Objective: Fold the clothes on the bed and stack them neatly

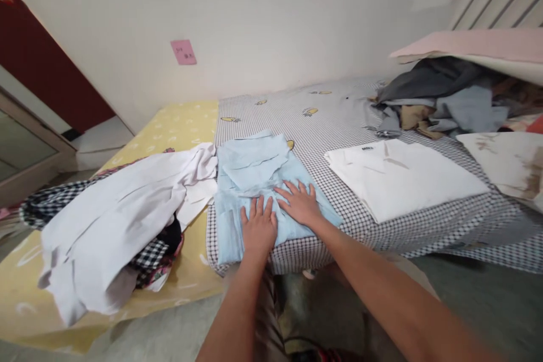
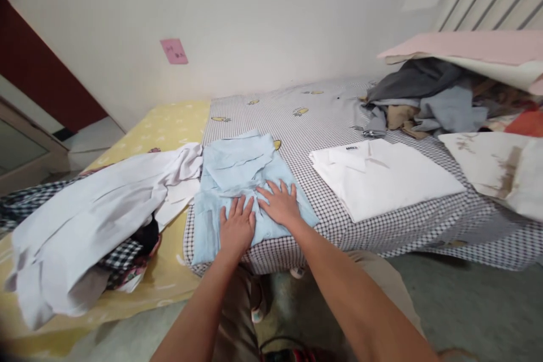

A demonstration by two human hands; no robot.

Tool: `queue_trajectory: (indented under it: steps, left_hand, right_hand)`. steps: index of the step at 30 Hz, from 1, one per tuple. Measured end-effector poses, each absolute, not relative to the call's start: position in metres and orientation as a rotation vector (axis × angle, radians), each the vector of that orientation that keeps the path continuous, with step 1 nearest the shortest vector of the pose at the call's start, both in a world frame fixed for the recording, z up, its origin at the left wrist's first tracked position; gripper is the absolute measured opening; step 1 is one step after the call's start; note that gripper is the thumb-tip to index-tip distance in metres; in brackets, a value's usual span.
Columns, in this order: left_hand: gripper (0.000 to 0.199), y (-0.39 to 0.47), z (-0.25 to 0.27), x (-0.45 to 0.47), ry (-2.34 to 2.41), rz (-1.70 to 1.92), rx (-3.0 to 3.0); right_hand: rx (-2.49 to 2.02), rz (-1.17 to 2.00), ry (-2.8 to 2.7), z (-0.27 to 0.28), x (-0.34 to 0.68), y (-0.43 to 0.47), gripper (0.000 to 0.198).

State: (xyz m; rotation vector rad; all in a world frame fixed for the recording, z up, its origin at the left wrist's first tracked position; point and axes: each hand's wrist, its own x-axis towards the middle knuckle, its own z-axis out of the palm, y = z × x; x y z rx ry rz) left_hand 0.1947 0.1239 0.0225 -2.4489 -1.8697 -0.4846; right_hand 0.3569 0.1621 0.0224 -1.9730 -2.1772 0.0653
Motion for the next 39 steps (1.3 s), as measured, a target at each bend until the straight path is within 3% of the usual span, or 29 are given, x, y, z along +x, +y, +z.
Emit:
queue_trajectory:
  steps: [11,16,20,30,39]
  left_hand:
    - [0.052,0.128,0.024,0.194,-1.912,-0.372,-2.449]
    - [0.053,0.133,0.025,0.194,-1.963,-0.285,-2.443]
    - [0.054,0.134,0.021,0.196,-1.973,-0.308,-2.449]
    - [0.049,0.164,0.057,0.161,-1.874,-0.242,-2.635]
    - [0.053,0.182,0.037,0.162,-1.962,-0.138,-2.618]
  right_hand:
    - [-1.938,0.135,-2.131,0.022,0.355,0.165,0.051]
    - [-1.948,0.346,-2.045,0.047,0.356,0.166,0.055]
    - [-1.791,0.097,-2.009,0.065,0.354,0.155,0.054]
    - [-1.944,0.083,-2.131,0.014,0.357,0.158,0.048]
    - [-1.899,0.082,-2.105,0.006,0.357,0.161,0.047]
